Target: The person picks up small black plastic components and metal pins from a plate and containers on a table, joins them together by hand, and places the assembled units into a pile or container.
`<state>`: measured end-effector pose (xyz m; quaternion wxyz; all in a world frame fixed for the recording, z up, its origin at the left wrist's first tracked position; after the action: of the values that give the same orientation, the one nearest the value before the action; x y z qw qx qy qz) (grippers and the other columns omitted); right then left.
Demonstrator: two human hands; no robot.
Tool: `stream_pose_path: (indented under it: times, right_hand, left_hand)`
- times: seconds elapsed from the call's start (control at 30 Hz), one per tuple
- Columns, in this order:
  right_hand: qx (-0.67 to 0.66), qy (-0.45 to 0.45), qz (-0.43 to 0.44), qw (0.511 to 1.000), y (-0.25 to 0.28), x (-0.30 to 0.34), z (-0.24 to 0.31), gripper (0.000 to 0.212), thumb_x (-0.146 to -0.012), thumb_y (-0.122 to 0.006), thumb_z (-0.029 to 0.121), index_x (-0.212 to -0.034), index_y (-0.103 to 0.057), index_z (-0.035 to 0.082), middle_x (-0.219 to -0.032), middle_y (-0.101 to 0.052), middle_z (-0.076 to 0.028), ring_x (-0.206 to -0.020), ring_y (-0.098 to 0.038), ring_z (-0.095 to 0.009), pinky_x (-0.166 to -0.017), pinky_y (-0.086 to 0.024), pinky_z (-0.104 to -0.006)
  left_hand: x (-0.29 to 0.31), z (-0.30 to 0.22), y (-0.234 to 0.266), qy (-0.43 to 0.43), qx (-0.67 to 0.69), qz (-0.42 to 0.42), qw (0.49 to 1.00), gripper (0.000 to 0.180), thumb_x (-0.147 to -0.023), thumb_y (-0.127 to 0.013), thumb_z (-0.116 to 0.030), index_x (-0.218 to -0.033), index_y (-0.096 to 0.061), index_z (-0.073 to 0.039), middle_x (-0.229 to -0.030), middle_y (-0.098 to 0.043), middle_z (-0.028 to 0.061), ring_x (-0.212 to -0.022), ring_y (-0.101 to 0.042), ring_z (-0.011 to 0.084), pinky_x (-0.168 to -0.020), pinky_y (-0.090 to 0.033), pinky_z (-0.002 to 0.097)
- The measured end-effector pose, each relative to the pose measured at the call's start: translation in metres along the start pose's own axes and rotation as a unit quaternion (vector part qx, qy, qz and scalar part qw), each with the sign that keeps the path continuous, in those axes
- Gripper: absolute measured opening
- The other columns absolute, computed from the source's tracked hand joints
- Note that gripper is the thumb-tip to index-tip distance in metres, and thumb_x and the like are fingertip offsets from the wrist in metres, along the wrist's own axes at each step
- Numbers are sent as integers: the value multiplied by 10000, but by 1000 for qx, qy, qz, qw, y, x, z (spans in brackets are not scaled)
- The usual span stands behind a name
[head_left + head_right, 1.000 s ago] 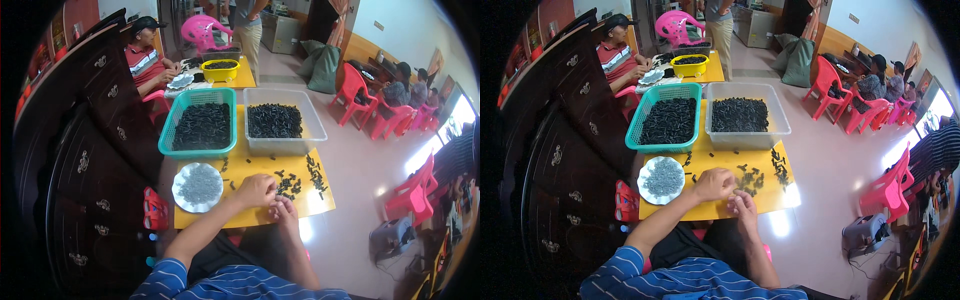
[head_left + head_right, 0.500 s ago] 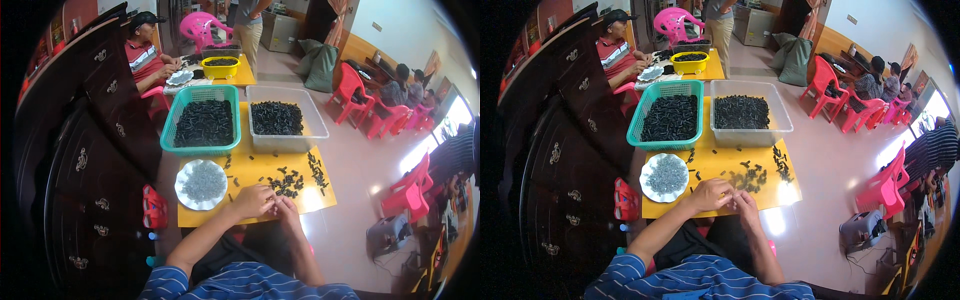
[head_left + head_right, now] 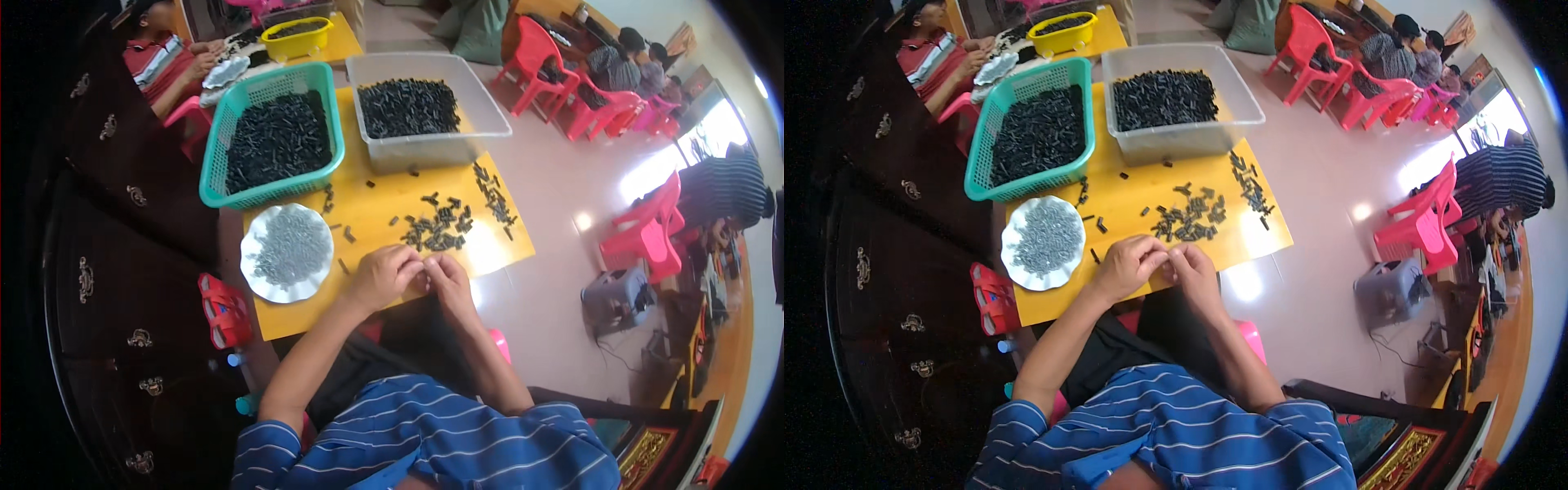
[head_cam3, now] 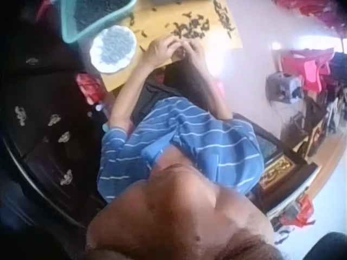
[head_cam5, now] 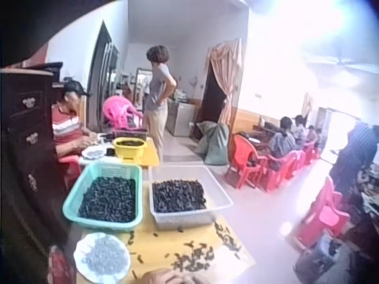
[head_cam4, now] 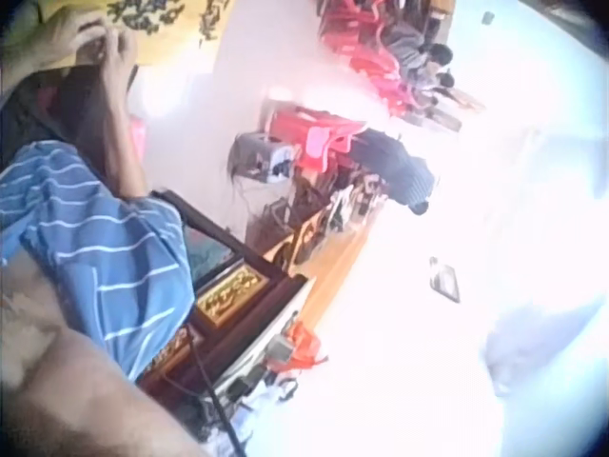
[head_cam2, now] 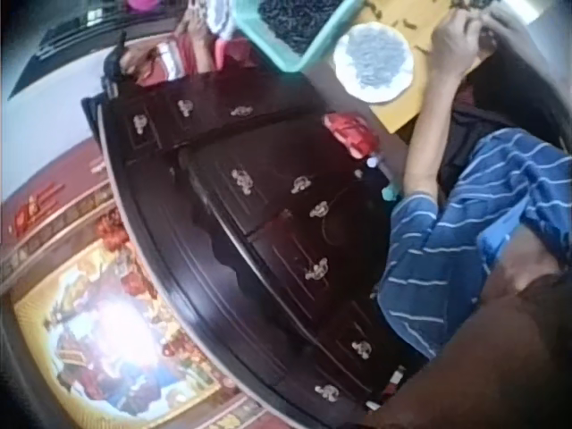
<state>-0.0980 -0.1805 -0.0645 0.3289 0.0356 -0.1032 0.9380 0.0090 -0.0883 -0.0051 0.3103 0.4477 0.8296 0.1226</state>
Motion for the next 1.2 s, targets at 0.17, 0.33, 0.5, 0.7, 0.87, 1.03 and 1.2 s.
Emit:
stream_pose_path:
  times: [0.17, 0.33, 0.5, 0.7, 0.87, 1.03, 1.2]
  right_hand:
    - [-45, 14, -7, 999, 8, 2, -8, 202, -1064, -580, 239, -959, -621, 72, -786, -582, 40, -700, -513, -37, -631, -417, -209]
    - [102, 71, -67, 990, 12, 9, 2, 168, -1043, -604, 180, -946, -621, 44, -764, -578, 31, -701, -529, -48, -626, -437, -222]
    - [179, 118, -78, 974, 6, 11, 21, 168, -1030, -601, 144, -930, -629, 12, -747, -586, 9, -704, -546, -63, -633, -452, -240]
    - [291, 145, -138, 936, 38, -13, 42, 145, -973, -661, 161, -977, -679, 17, -831, -687, -119, -720, -669, -195, -690, -526, -339]
    - [458, 167, -172, 856, 54, -32, 70, 128, -930, -695, 162, -985, -703, 47, -939, -717, -151, -808, -713, -310, -735, -554, -392]
    - [504, 213, -183, 817, 61, -43, 61, 150, -900, -714, 134, -1032, -725, 65, -972, -722, -160, -823, -713, -312, -744, -557, -386]
    - [393, 207, -182, 877, 66, -26, 54, 180, -928, -715, 144, -1055, -737, 19, -911, -733, -63, -649, -635, -137, -631, -516, -287]
  left_hand:
    - [3, 12, -14, 67, 89, -17, 994, 115, -896, -720, -94, -949, -689, 4, -798, -697, 108, -650, -657, 171, -607, -515, 318]
    - [9, 21, -20, 124, 160, -7, 979, 113, -928, -669, -96, -935, -647, 15, -740, -646, 61, -647, -577, 86, -605, -478, 281]
    - [7, 20, -18, 101, 156, -16, 982, 136, -946, -629, -125, -899, -618, 2, -723, -631, 86, -633, -582, 134, -598, -469, 313]
    - [6, 28, -11, 128, 174, -26, 976, 147, -960, -610, -131, -892, -599, -2, -700, -583, 44, -636, -547, 94, -592, -444, 282]
    - [6, 30, -8, 133, 197, -23, 971, 169, -991, -594, -143, -899, -587, -1, -724, -571, -17, -648, -507, 40, -586, -418, 229]
    - [4, 27, -6, 142, 229, -34, 962, 151, -950, -634, -136, -912, -608, 8, -698, -578, 24, -630, -511, 70, -582, -427, 275]
    - [6, 25, -2, 139, 218, -40, 965, 145, -949, -634, -134, -914, -609, 5, -697, -584, 28, -625, -522, 77, -583, -430, 277]
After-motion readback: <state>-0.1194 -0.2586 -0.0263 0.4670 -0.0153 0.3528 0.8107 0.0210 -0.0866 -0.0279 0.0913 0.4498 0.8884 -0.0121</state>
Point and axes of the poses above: each hand's wrist, its own x-axis away from the middle knuckle, its own y-axis out of the back of the hand, z = x × y, the point moved 8 cm from there along -x, towards the middle knuckle
